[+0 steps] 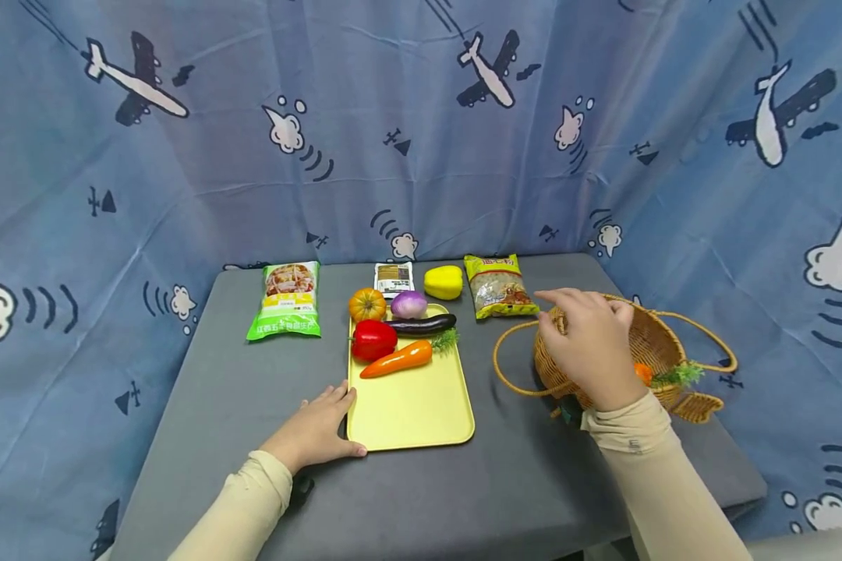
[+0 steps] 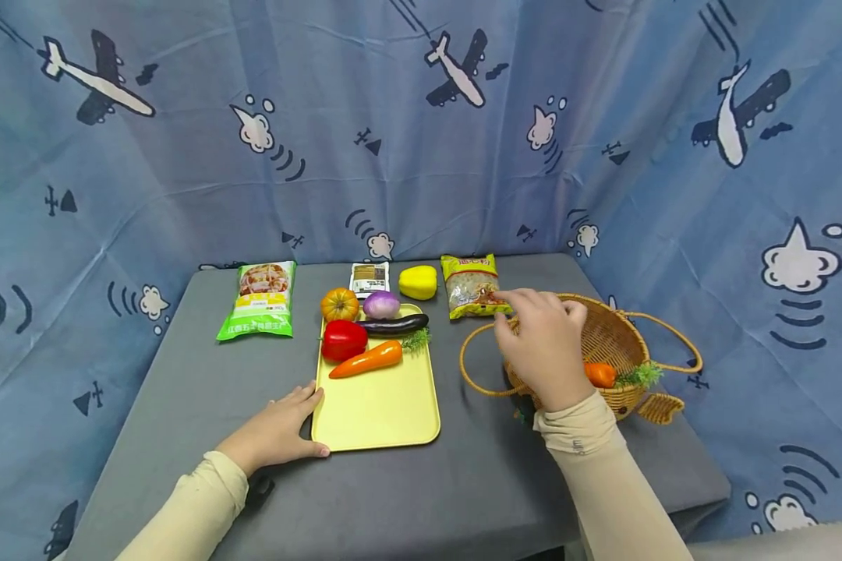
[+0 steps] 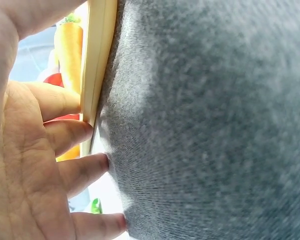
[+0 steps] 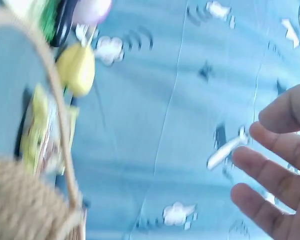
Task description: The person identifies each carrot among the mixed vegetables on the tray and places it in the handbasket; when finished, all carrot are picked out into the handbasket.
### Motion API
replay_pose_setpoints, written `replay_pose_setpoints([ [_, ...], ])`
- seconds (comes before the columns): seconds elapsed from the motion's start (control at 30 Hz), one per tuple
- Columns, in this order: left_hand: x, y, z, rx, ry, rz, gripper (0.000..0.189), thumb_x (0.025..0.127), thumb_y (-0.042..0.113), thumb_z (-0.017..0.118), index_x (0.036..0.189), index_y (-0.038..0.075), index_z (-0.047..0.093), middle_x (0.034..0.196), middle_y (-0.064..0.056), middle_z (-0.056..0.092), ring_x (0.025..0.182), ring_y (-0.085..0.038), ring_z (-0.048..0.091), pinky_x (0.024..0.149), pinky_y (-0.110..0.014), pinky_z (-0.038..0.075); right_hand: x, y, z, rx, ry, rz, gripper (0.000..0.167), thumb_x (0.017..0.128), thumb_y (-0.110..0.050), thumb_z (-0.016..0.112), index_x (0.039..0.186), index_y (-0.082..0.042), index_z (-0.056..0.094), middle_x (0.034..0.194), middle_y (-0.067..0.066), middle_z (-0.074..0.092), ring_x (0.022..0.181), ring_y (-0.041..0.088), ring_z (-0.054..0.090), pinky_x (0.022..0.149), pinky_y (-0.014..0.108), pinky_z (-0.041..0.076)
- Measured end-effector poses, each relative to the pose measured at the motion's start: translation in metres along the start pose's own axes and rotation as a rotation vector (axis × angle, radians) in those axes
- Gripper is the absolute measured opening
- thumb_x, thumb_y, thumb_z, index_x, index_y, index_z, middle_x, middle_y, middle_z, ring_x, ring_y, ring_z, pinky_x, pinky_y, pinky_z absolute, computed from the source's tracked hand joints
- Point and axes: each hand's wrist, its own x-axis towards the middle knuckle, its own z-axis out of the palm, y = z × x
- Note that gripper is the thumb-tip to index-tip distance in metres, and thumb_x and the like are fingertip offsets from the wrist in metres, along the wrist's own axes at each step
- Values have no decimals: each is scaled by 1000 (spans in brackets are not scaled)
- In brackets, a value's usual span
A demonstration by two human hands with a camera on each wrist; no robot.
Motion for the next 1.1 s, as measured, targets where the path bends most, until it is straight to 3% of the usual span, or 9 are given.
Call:
replay_pose_setpoints([
  [0.23,4,2,1,15,-1,3,107,85,59,85,164,3,41,173,-17,28,157,-44,28,117,-74,27,10,-38,39,13,-68,-135,28,97,-18,71,124,-16,81,124,7,76,111,34,64,90,63,32],
  [0.5,5,2,1,19,-10,-10,106,85,59,85,165,5,41,173,-16,29,157,-42,28,118,-74,26,12,-70,100,-2,-335,-151,33,100,-28,70,130,-18,78,132,5,72,116,31,64,94,60,35],
  [0.63,3,0,2,24,-16,-23,106,85,60,84,165,5,41,173,-16,29,157,-42,28,118,-74,27,7,-81,137,-26,-502,-137,41,99,-31,72,138,-18,74,141,6,67,125,32,61,96,58,36],
  [0.73,2,-1,2,24,-24,-30,106,85,62,84,165,6,41,173,-15,29,157,-42,28,118,-73,27,4,-85,163,-36,-578,-128,44,98,-31,74,140,-18,72,146,5,64,130,32,58,97,57,37],
  [0.9,2,0,2,27,-25,-33,106,85,63,83,165,6,41,173,-16,29,157,-42,29,117,-74,26,-2,-88,196,-83,-631,-157,50,98,-30,72,146,-18,68,153,7,58,140,34,53,104,60,39],
  [1.1,1,2,1,32,-21,-38,107,85,64,82,165,6,41,173,-14,30,157,-41,29,118,-73,26,-13,-88,209,-155,-607,-209,50,101,-26,71,149,-14,65,152,7,60,141,32,52,107,62,38],
])
